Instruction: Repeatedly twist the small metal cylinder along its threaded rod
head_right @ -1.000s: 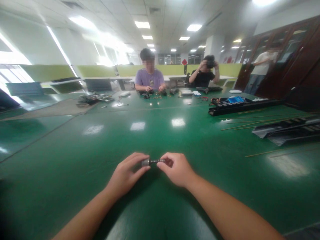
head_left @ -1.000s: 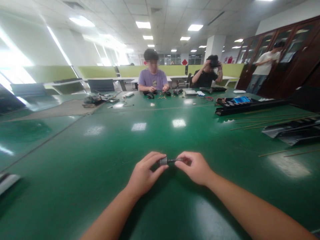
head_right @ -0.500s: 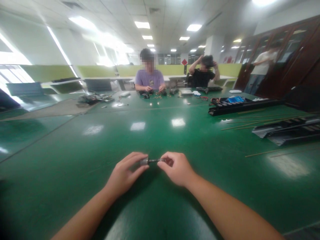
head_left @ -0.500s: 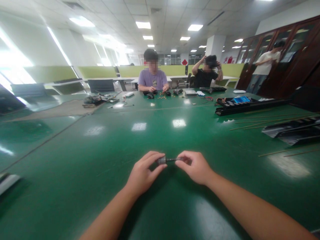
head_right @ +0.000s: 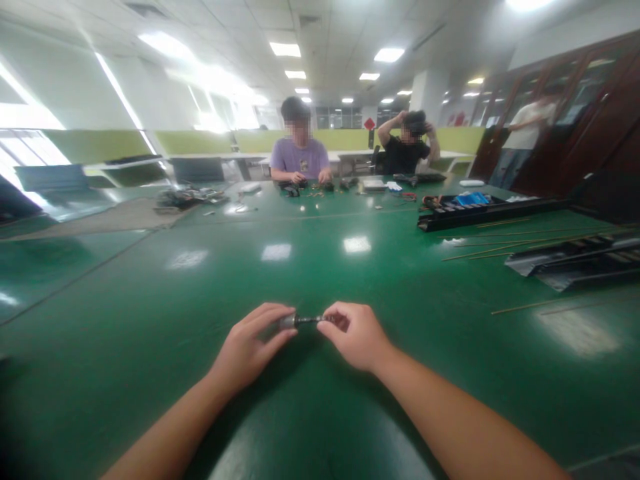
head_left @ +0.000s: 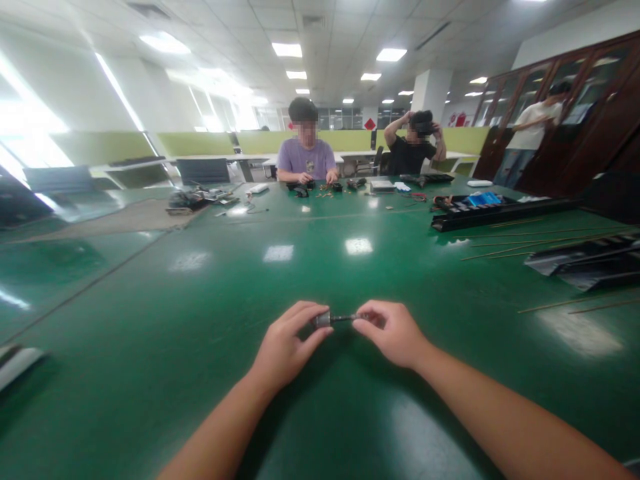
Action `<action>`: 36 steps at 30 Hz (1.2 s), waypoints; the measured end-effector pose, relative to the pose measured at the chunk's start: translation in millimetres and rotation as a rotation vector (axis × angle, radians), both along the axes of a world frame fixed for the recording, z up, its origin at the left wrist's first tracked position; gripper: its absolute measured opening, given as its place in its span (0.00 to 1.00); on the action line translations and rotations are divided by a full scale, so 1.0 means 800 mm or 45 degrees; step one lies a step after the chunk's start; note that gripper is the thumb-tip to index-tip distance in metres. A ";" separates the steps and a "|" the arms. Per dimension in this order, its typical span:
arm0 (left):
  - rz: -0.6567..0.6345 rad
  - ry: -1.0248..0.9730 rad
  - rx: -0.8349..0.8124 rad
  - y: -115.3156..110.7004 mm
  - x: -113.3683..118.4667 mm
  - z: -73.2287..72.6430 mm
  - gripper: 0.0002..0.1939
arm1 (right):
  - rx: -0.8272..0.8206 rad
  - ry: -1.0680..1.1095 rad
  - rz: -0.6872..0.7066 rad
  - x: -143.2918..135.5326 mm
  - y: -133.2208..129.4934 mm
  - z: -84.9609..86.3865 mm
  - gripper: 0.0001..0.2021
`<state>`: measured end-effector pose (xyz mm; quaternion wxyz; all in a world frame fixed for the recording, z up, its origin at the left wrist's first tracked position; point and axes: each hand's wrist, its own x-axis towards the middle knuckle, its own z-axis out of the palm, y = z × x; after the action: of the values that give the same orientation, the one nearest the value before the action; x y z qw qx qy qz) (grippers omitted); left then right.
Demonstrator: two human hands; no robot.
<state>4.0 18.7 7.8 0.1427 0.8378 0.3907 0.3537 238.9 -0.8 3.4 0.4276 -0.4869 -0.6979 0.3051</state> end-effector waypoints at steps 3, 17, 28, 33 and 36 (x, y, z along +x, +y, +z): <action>0.009 -0.004 0.001 -0.001 -0.001 -0.001 0.14 | -0.005 -0.003 -0.005 0.000 0.000 0.000 0.06; 0.009 -0.013 0.015 -0.001 -0.003 -0.002 0.14 | 0.016 -0.013 -0.017 0.001 0.000 0.002 0.06; 0.014 -0.014 -0.004 -0.001 -0.003 -0.001 0.14 | 0.019 -0.002 -0.015 0.001 -0.001 0.002 0.06; 0.020 -0.017 -0.009 -0.001 -0.001 -0.001 0.14 | 0.026 0.003 -0.017 0.002 -0.001 0.001 0.06; 0.087 -0.033 -0.020 0.003 -0.003 0.001 0.14 | 0.036 -0.003 -0.017 0.002 -0.001 0.001 0.06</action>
<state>1.6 20.9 8.4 0.1424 0.8181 0.4199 0.3661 240.6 -1.7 3.9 0.4355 -0.4859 -0.6994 0.2917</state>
